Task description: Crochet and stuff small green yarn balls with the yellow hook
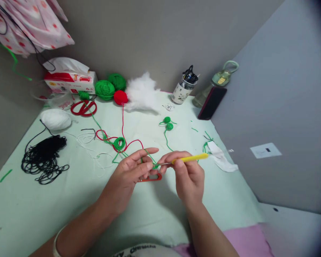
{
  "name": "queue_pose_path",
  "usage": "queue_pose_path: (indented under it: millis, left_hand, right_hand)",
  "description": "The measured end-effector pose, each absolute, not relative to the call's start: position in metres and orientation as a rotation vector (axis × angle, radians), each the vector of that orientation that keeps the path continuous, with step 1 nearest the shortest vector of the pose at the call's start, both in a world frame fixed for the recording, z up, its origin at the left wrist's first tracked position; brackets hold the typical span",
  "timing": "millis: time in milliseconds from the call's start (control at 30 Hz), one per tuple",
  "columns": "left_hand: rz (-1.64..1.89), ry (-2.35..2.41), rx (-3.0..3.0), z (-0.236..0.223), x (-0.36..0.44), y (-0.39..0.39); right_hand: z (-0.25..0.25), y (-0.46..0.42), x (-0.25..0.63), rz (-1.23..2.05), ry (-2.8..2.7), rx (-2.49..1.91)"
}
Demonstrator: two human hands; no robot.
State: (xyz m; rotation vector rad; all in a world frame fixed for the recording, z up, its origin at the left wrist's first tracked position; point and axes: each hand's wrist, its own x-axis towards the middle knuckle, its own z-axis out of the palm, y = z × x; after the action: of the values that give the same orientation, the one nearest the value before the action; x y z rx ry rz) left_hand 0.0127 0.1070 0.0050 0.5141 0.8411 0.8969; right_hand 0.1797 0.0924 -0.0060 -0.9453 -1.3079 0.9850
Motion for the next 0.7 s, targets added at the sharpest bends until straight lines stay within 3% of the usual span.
queue_pose_path:
  millis: [233,333,500,700]
  left_hand:
    - [0.959,0.815,0.483,0.005,0.014,0.104]
    - [0.870,0.734,0.356,0.003,0.012,0.105]
    - [0.886,0.771,0.387,0.005,0.013,0.106]
    - [0.938,0.831,0.583,0.007,0.019,0.104]
  right_hand:
    - [-0.015,0.083,0.179,0.258,-1.960,-1.022]
    - [-0.013,0.082,0.179,0.333,-1.841,-1.048]
    - [-0.005,0.090,0.176,0.770,-1.386,-0.937]
    - [-0.006,0.090,0.172,0.726,-1.483,-0.971]
